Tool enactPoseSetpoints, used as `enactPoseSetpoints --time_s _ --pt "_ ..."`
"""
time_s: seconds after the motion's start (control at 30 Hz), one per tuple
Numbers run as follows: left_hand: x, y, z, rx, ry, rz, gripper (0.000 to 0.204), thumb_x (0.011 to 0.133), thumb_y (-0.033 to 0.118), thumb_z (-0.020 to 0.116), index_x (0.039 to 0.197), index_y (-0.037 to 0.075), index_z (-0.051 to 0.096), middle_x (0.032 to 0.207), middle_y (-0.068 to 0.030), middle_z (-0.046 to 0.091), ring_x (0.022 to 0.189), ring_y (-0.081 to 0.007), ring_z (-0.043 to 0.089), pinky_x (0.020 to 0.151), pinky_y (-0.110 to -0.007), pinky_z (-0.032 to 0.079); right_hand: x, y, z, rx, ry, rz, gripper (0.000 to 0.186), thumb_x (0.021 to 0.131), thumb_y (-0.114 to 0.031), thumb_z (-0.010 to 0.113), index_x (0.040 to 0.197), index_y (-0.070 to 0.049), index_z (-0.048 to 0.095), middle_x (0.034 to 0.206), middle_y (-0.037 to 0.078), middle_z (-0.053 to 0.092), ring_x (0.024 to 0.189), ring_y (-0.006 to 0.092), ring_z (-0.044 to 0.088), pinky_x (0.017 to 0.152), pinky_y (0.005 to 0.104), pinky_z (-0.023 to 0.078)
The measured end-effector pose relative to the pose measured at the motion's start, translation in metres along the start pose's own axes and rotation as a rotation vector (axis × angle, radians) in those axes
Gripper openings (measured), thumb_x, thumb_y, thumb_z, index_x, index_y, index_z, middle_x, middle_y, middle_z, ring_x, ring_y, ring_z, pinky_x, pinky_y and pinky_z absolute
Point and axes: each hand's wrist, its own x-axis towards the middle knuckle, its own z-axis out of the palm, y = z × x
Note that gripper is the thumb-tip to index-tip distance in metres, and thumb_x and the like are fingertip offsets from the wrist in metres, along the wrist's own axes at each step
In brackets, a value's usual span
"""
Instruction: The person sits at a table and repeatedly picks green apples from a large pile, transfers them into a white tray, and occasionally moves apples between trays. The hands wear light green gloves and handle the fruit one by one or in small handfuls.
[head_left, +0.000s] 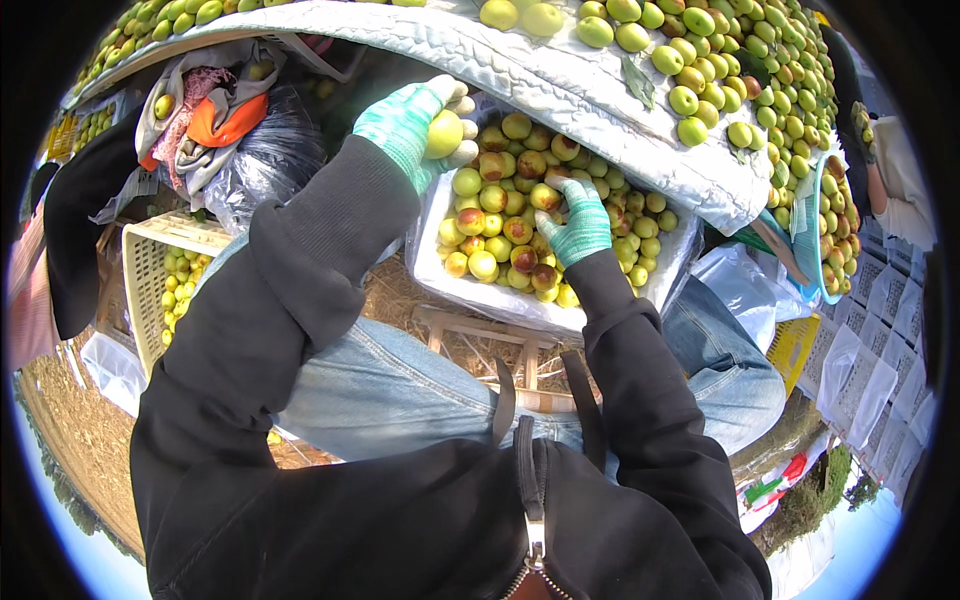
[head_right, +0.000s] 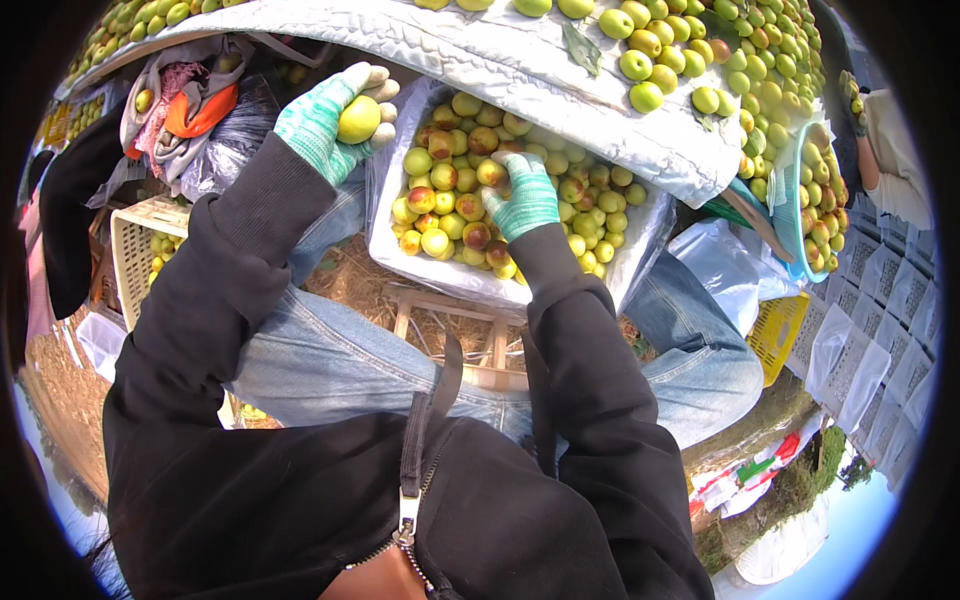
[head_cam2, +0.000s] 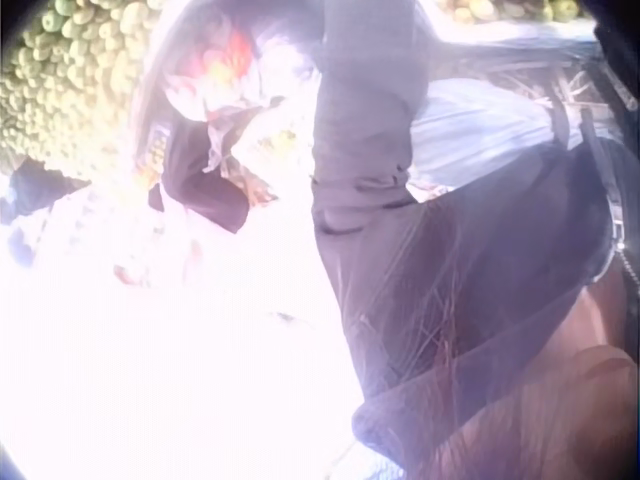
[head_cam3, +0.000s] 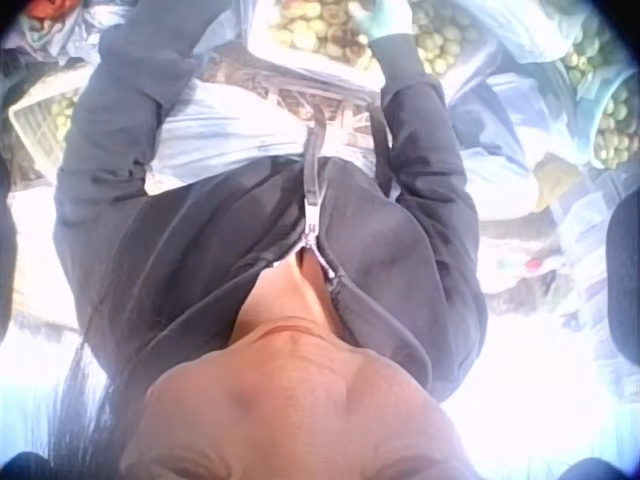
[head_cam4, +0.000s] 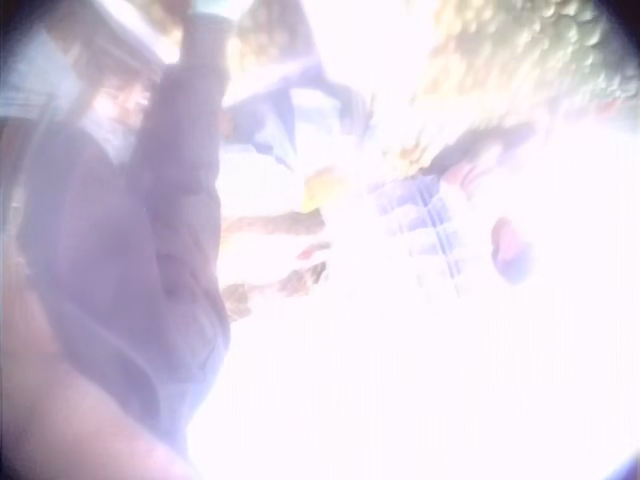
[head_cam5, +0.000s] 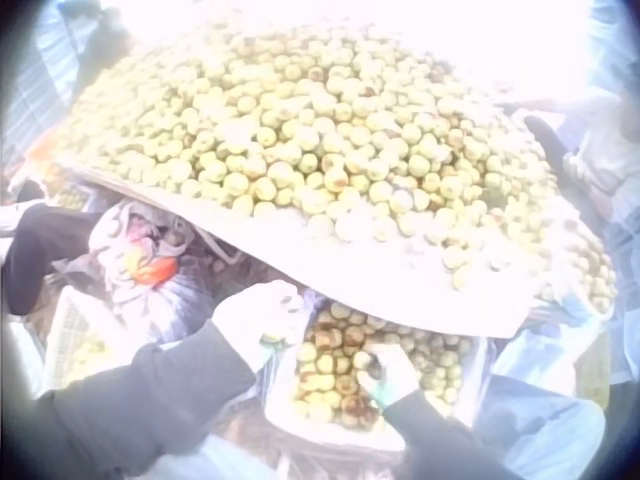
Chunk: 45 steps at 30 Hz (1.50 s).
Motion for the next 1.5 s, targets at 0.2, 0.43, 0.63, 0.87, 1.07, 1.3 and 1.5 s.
enactPoseSetpoints --time_s 0.2,0.43,0.63,0.87,1.07,1.3,1.5 --pt "0.000 -0.009 0.006 0.016 0.022 -0.160 0.044 0.097 0.037 0.047 0.107 -0.004 0.060 0.100 -0.0151 0.063 0.084 -0.0236 0.063 0.065 -0.033 0.056 0.020 -0.008 0.025 -0.439 -0.185 0.002 0.046 0.068 -0.005 0.072 0.110 -0.009 0.054 0.109 0.015 0.055 0.100 0.0336 0.056 0.083 0.0406 0.049" --pt "-0.006 -0.020 0.013 -0.002 -0.003 -0.249 0.047 0.097 0.038 0.046 0.113 -0.004 0.058 0.105 -0.0154 0.064 0.091 -0.0277 0.064 0.077 -0.038 0.056 0.013 -0.069 -0.025 0.117 0.141 -0.137 0.044 0.075 -0.010 0.075 0.116 -0.007 0.058 0.097 0.006 0.056 0.071 0.0111 0.053 0.064 0.0276 0.047" --pt "-0.019 -0.022 0.029 0.171 -0.129 -0.288 0.060 0.092 0.049 0.052 0.125 -0.001 0.050 0.118 -0.0130 0.058 0.104 -0.0256 0.059 0.093 -0.038 0.050 0.000 -0.084 -0.047 0.304 -0.033 -0.091 0.051 0.074 -0.015 0.078 0.119 -0.008 0.054 0.106 0.012 0.059 0.093 0.0229 0.061 0.081 0.0319 0.051" --pt "0.001 0.011 0.012 0.033 0.072 0.029 0.049 0.096 0.035 0.050 0.124 -0.005 0.048 0.120 -0.0199 0.055 0.110 -0.0315 0.058 0.095 -0.041 0.050 -0.055 -0.047 -0.019 0.017 -0.172 0.033 0.049 0.071 -0.011 0.078 0.114 -0.003 0.057 0.106 0.012 0.057 0.099 0.0237 0.058 0.086 0.0335 0.049" --pt "-0.007 0.001 0.017 0.039 0.054 0.018 0.046 0.097 0.031 0.049 0.125 -0.005 0.045 0.125 -0.0218 0.052 0.112 -0.0353 0.056 0.094 -0.042 0.051 -0.054 -0.042 0.018 0.007 -0.195 0.084 0.054 0.062 -0.007 0.081 0.110 -0.008 0.058 0.105 0.012 0.056 0.098 0.0303 0.056 0.085 0.0375 0.048" --pt "-0.007 0.007 0.014 0.010 0.065 0.008 0.044 0.097 0.030 0.048 0.124 -0.005 0.046 0.121 -0.0203 0.054 0.108 -0.0345 0.058 0.091 -0.042 0.053 -0.037 -0.057 0.019 0.190 -0.307 0.220 0.048 0.067 -0.013 0.080 0.110 -0.008 0.058 0.109 0.010 0.057 0.100 0.0243 0.057 0.086 0.0338 0.048" --pt "0.006 0.003 0.007 -0.040 0.008 -0.021 0.049 0.093 0.033 0.054 0.124 -0.005 0.051 0.125 -0.0201 0.053 0.108 -0.0298 0.058 0.094 -0.038 0.050 -0.056 -0.035 0.000 0.875 -0.278 0.277 0.055 0.073 -0.012 0.078 0.119 -0.006 0.050 0.114 0.005 0.055 0.105 0.0146 0.056 0.090 0.0277 0.046"
